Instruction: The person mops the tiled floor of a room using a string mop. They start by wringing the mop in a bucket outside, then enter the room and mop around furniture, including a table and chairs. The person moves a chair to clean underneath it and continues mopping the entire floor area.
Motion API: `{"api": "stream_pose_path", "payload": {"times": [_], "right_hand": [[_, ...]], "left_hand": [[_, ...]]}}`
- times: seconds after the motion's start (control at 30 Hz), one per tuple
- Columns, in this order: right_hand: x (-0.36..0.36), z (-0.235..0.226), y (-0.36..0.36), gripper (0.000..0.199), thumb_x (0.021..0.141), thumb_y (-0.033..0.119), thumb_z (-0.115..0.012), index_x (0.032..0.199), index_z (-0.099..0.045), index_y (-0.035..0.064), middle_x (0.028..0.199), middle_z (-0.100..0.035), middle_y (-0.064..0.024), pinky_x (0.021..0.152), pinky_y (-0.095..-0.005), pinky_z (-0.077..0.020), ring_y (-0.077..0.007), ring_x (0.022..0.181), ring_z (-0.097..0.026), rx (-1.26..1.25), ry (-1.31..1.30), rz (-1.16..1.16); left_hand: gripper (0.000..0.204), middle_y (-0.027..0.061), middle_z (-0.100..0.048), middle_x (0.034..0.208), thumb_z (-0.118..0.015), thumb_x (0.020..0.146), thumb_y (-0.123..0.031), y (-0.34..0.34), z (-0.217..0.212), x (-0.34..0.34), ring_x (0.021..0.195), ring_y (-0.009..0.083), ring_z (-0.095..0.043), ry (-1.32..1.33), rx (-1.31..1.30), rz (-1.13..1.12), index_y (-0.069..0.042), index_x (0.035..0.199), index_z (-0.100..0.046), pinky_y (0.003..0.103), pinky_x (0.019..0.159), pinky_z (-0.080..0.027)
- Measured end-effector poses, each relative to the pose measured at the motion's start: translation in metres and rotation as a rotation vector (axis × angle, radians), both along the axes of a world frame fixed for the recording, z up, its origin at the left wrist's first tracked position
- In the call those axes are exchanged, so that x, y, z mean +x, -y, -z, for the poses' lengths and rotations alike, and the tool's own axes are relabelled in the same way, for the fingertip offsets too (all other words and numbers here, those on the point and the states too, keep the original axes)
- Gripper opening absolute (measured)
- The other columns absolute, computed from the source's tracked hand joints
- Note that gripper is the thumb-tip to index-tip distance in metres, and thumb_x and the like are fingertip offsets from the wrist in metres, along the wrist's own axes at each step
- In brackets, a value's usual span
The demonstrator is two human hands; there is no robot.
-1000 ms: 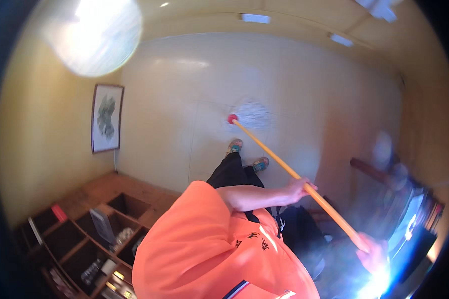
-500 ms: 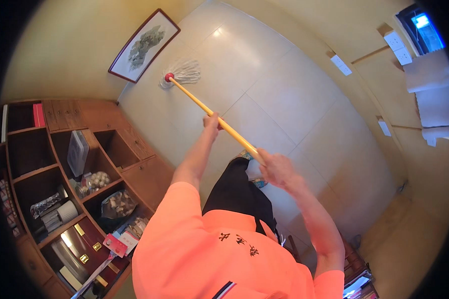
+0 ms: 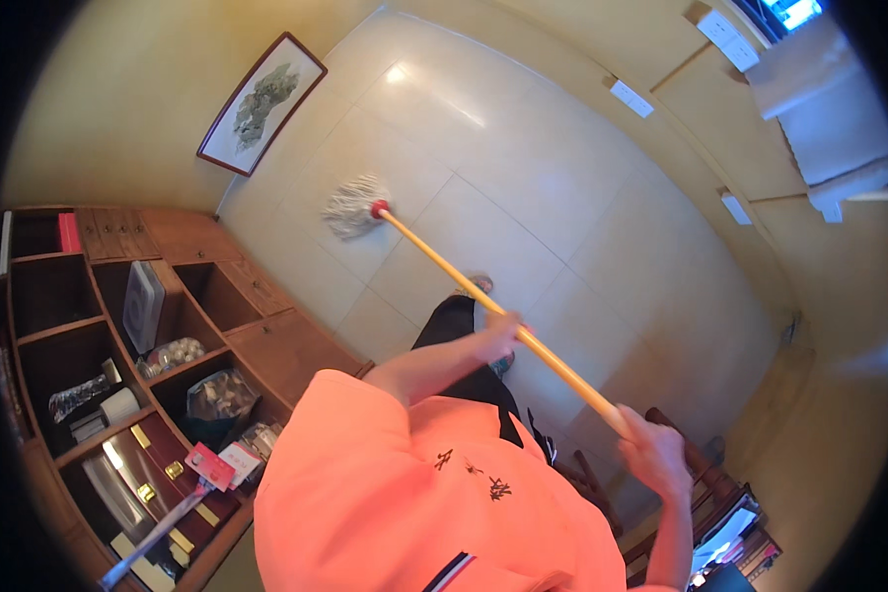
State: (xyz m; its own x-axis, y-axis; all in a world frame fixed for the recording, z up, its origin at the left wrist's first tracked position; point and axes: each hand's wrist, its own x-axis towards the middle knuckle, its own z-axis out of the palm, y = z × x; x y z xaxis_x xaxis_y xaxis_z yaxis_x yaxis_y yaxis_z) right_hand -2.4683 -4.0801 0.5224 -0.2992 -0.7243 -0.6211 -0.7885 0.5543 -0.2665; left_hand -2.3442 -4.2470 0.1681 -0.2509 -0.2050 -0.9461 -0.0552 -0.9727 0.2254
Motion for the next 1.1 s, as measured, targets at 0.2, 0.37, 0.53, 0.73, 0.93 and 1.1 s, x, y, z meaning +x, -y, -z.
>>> {"api": "stream_pose_path", "payload": {"times": [0.2,0.37,0.53,0.73,0.93,1.1], "right_hand": [[0.010,-0.106,-0.152,0.050,0.063,0.007,-0.068,0.111,-0.055,0.0062,0.075,-0.060,-0.0194,0.060,-0.0439,-0.0455,-0.0383,0.069,-0.058,-0.072,-0.116,0.196],[0.046,-0.107,-0.186,0.053,0.076,0.014,-0.065,0.125,-0.045,0.0148,0.072,-0.056,-0.0230,0.052,-0.0438,-0.0428,-0.0426,0.064,-0.054,-0.006,-0.076,0.316],[0.075,-0.078,-0.137,0.050,0.065,0.006,-0.068,0.113,-0.052,0.0069,0.078,-0.060,-0.0212,0.062,-0.0465,-0.0444,-0.0415,0.072,-0.057,-0.042,-0.039,0.433],[0.069,-0.014,-0.023,0.046,0.071,0.004,-0.063,0.115,-0.049,0.0050,0.079,-0.058,-0.0230,0.061,-0.0445,-0.0437,-0.0427,0.074,-0.055,-0.109,0.055,0.363],[0.085,0.050,0.172,0.043,0.075,0.007,-0.056,0.117,-0.044,0.0046,0.071,-0.055,-0.0228,0.058,-0.0440,-0.0427,-0.0414,0.068,-0.056,-0.155,0.123,0.177],[0.123,0.088,0.341,0.043,0.076,0.007,-0.055,0.117,-0.042,0.0031,0.069,-0.054,-0.0224,0.056,-0.0422,-0.0423,-0.0395,0.064,-0.056,-0.089,0.199,0.003]], "left_hand": [[0.023,0.0226,-0.060,0.071,-0.044,0.081,-0.001,-0.176,-0.097,-0.080,0.064,0.0323,-0.065,-0.160,0.225,0.241,0.011,0.099,-0.036,0.043,0.053,-0.056],[0.018,0.0207,-0.058,0.073,-0.048,0.079,0.000,-0.196,-0.107,-0.088,0.063,0.0315,-0.064,-0.272,0.176,0.472,0.008,0.094,-0.042,0.042,0.053,-0.056],[0.015,0.0225,-0.056,0.071,-0.054,0.073,0.003,-0.148,-0.069,-0.075,0.060,0.0357,-0.063,-0.261,0.091,0.461,0.010,0.083,-0.044,0.043,0.047,-0.055],[0.014,0.0183,-0.055,0.062,-0.060,0.070,0.001,-0.010,-0.021,-0.071,0.050,0.0310,-0.061,-0.068,-0.156,0.198,0.008,0.073,-0.048,0.037,0.035,-0.050],[0.015,0.0136,-0.056,0.060,-0.061,0.072,-0.007,0.217,-0.015,-0.021,0.046,0.0237,-0.061,-0.005,-0.376,0.045,0.003,0.074,-0.050,0.032,0.031,-0.044],[0.017,0.0109,-0.058,0.061,-0.063,0.072,-0.012,0.379,0.018,0.058,0.047,0.0201,-0.061,0.017,-0.530,-0.176,0.001,0.073,-0.052,0.030,0.034,-0.043]]}}
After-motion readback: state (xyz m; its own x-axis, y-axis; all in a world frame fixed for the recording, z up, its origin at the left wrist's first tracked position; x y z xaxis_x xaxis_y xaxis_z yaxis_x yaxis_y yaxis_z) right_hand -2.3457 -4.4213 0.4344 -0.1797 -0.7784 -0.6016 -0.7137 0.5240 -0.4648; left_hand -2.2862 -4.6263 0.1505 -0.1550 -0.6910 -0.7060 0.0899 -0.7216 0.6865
